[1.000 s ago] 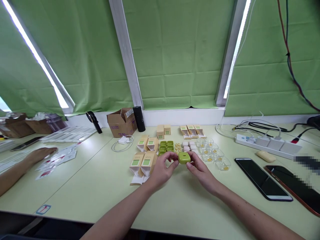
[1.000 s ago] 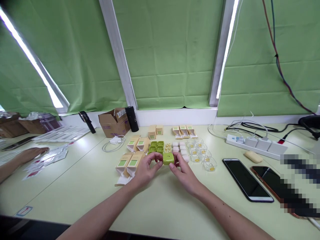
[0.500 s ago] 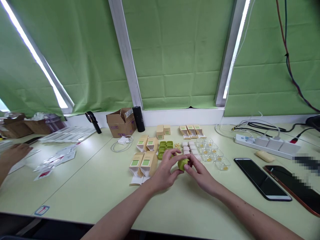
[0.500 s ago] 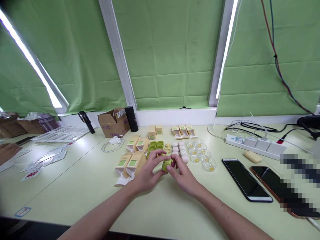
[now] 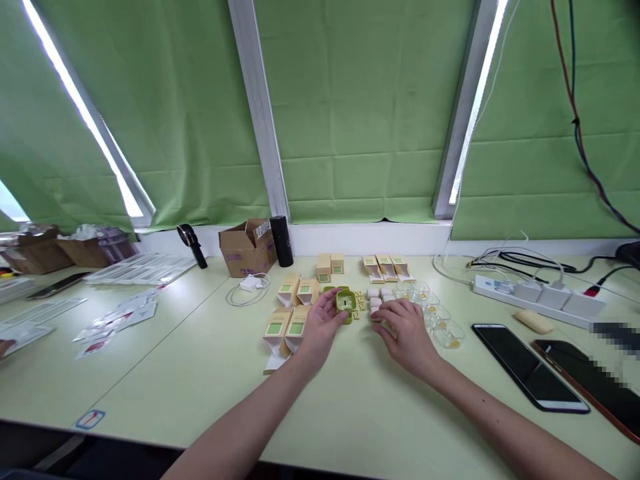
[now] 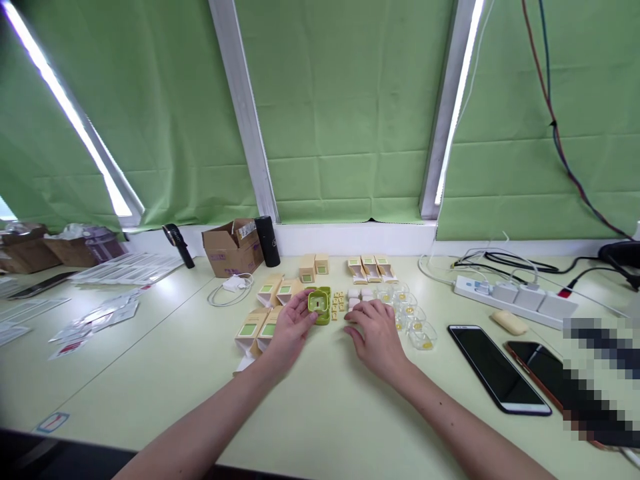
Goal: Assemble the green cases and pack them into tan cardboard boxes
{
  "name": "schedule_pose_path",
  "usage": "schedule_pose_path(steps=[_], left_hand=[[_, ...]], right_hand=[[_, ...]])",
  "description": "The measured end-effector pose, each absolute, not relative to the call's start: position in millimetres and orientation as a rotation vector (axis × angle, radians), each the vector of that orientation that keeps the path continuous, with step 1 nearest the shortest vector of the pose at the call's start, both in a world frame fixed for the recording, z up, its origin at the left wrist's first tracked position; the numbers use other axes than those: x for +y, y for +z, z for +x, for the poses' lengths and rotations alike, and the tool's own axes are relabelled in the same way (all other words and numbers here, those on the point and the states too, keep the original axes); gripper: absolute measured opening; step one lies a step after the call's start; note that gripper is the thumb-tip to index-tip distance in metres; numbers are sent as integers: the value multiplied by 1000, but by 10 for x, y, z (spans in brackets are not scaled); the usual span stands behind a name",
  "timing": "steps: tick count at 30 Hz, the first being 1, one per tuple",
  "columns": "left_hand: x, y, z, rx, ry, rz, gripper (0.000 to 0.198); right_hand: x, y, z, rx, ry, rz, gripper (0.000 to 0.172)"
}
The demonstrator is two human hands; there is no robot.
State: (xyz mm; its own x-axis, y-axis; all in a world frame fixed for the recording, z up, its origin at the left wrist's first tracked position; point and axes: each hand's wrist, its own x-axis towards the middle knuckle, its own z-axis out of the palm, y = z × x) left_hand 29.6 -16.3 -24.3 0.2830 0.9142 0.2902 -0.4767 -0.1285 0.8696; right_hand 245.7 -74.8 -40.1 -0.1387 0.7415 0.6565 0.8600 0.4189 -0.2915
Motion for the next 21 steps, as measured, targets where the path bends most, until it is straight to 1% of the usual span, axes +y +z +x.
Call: schedule_pose_path(steps=[4,8,11,15,21], left_hand=[[-151,-256,292,488,1288,1107,65],[-152,-246,292,482,1285,1110,66],[-161,-226,287,484,1280,1123,65],[-167,-207,288,496,1286,1133,66],[-168,-208,295,522,1299,1147,64]], right_hand=[[-606,-373,2347,-2041,-354,-1384,12],[-404,-324,2195,-2166,-447,-1552,16],[-259,-349,2090,-2211,-451,-1565,15],[-154,-420,2026,-2232,-451,-1592,20],[-254,-384,2066,-2217,-414,-1615,19]])
